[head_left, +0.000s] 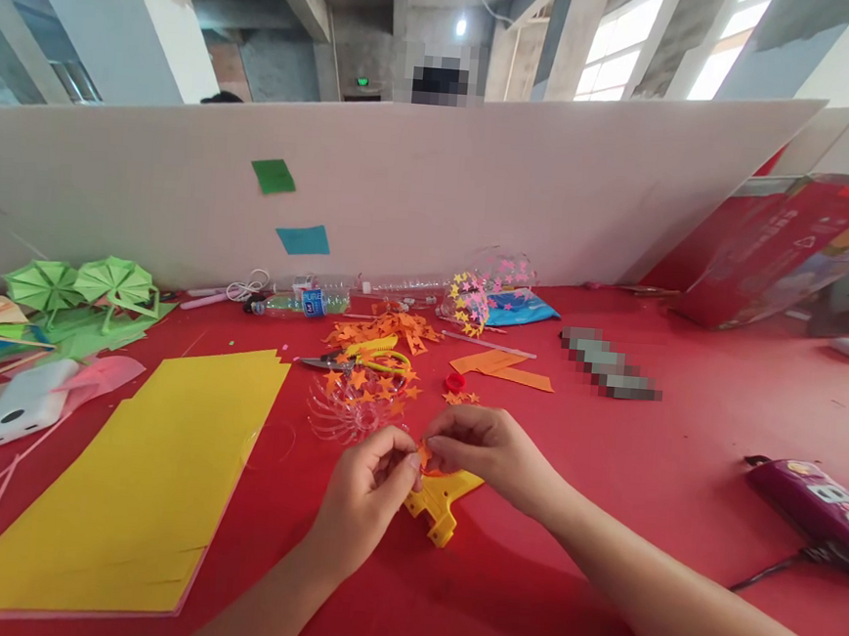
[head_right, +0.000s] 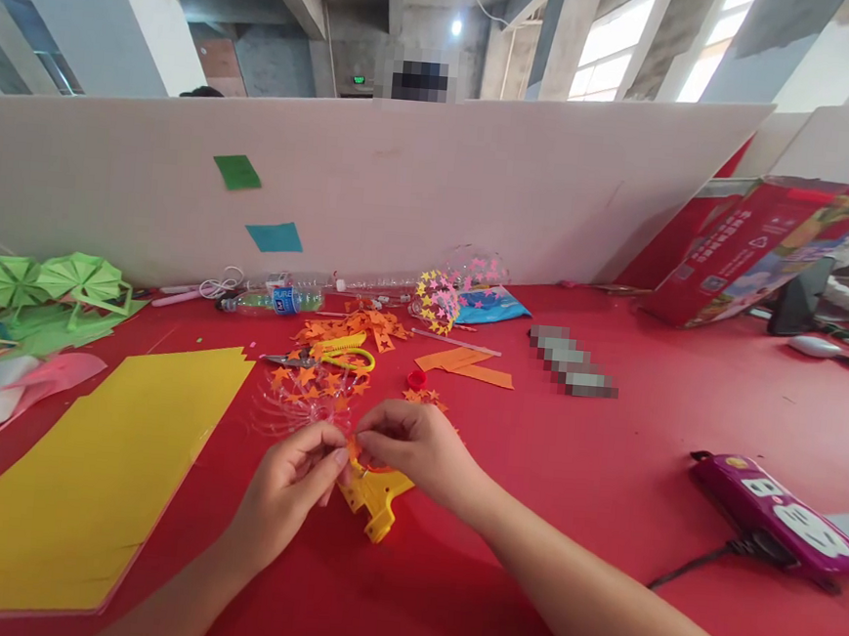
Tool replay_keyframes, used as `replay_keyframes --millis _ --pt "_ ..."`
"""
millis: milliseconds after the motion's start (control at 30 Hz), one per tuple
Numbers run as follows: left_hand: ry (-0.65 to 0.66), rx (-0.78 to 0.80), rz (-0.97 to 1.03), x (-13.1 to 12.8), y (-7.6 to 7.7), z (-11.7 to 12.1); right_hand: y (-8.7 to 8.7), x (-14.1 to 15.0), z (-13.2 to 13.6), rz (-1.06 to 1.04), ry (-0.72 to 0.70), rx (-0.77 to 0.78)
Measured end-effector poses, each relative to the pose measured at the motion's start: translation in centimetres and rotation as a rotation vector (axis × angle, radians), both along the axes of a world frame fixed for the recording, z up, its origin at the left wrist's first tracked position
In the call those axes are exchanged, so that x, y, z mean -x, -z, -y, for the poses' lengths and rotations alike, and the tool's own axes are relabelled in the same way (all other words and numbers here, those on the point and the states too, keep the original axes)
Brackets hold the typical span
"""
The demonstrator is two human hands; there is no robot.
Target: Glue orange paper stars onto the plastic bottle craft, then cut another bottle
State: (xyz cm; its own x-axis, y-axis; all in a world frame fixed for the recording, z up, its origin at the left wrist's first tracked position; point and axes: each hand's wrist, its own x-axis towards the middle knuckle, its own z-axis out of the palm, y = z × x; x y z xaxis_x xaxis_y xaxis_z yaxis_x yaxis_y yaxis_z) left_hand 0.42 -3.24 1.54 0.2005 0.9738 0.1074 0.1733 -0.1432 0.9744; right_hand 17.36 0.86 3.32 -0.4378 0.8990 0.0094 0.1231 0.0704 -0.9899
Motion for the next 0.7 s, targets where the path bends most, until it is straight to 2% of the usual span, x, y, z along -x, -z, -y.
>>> replay_keyframes --millis 67,200,367,500,567,600,700 --pt "0.004 0.004 0.007 0.1 0.0 0.1 0.1 -0.3 -0.4 0.058 0.023 -0.059" --pt "0.006 -0.044 -0.026 0.4 -0.2 0.2 1.0 -1.0 -1.9 0.423 0.065 -0.254" --pt "-0.036 -0.162 -0.078 1.1 -0.5 0.0 2.4 -1.3 -3.2 0.672 0.121 -0.357" --pt "-0.058 -0.222 -0.073 1.7 -0.4 -0.2 1.8 -1.6 -3.2 0.846 0.174 -0.434" --pt "-0.061 -0.247 -0.076 1.8 -0.4 -0.3 0.9 -2.0 -2.7 0.875 0.113 -0.458" --pt "-0.058 -0.256 -0.083 1.8 -0.5 -0.2 0.4 -2.2 -2.4 0.873 0.036 -0.470" --pt "-0.022 -0.280 -0.134 1.6 -0.7 -0.1 -0.5 -2.6 -0.8 0.882 -0.330 -0.542"
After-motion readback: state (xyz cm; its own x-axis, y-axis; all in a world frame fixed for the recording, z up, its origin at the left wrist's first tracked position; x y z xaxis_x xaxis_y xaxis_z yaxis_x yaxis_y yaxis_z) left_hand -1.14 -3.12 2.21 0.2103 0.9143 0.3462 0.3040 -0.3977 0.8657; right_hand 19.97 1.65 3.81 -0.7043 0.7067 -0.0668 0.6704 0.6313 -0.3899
